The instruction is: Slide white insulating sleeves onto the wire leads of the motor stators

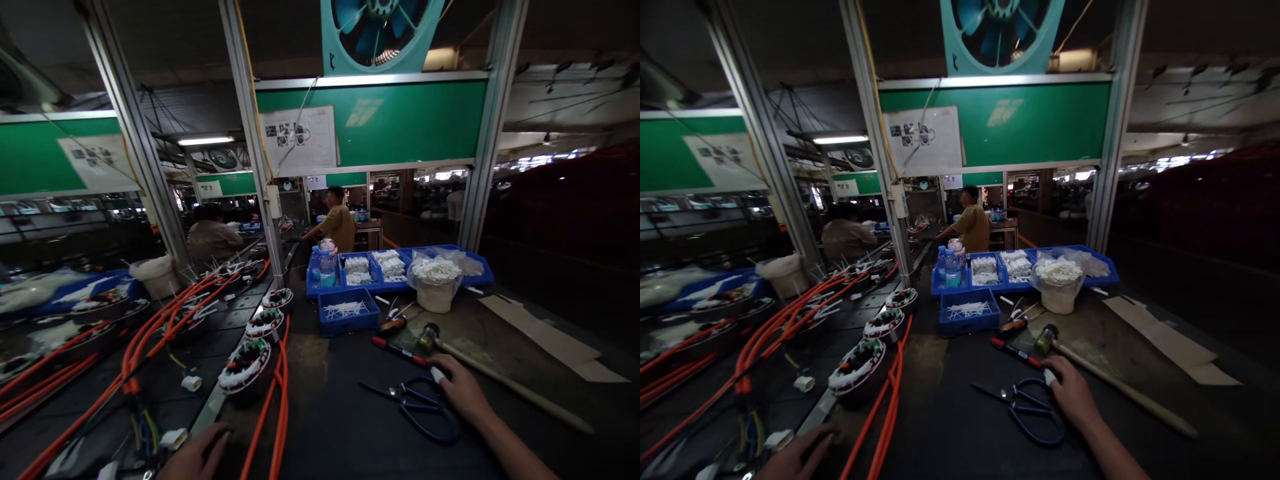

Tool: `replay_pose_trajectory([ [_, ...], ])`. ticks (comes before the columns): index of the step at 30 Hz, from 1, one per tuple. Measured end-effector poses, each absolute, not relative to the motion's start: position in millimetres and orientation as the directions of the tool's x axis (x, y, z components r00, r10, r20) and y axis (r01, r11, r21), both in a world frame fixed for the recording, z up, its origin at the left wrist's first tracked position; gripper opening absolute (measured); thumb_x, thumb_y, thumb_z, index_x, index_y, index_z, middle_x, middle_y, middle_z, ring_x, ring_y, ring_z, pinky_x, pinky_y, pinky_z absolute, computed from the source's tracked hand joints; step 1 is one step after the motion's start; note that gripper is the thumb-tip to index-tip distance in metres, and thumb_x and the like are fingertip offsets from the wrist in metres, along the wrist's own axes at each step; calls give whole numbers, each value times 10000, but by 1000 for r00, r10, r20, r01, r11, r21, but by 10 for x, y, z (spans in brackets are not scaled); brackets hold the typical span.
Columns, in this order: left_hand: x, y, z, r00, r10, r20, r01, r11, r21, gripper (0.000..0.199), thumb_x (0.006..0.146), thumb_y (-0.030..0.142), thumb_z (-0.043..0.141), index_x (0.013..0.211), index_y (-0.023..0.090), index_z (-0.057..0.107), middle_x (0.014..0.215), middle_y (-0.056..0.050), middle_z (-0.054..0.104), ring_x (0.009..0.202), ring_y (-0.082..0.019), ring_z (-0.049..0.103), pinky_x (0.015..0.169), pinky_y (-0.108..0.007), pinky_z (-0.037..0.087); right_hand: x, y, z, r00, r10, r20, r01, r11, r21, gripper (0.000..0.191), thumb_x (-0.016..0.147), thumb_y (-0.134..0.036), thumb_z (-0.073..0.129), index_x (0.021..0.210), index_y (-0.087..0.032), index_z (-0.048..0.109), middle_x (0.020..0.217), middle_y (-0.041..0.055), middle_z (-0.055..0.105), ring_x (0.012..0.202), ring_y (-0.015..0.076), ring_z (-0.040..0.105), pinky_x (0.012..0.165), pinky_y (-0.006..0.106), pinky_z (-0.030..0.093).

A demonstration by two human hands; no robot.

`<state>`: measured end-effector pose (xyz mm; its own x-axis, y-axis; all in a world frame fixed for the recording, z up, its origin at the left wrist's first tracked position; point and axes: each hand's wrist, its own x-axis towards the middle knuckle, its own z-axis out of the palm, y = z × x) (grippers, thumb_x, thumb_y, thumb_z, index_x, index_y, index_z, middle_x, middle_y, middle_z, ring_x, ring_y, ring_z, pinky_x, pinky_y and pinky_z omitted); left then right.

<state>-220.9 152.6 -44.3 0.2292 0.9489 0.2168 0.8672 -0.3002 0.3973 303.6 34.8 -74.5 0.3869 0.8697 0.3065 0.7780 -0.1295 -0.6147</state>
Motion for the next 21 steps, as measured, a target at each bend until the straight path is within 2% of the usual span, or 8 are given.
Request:
replay_pose_trajectory([
  [21,-2194,1500,-455,243,948,205,870,-306,386,311,779,375,393,906,290,664,975,28,698,913,-196,649,810,-283,495,3088,361,-818,405,860,312,761,-128,-636,432,603,-207,398,948,-208,659,1132,39,601,1090,225,523,963,338,372],
])
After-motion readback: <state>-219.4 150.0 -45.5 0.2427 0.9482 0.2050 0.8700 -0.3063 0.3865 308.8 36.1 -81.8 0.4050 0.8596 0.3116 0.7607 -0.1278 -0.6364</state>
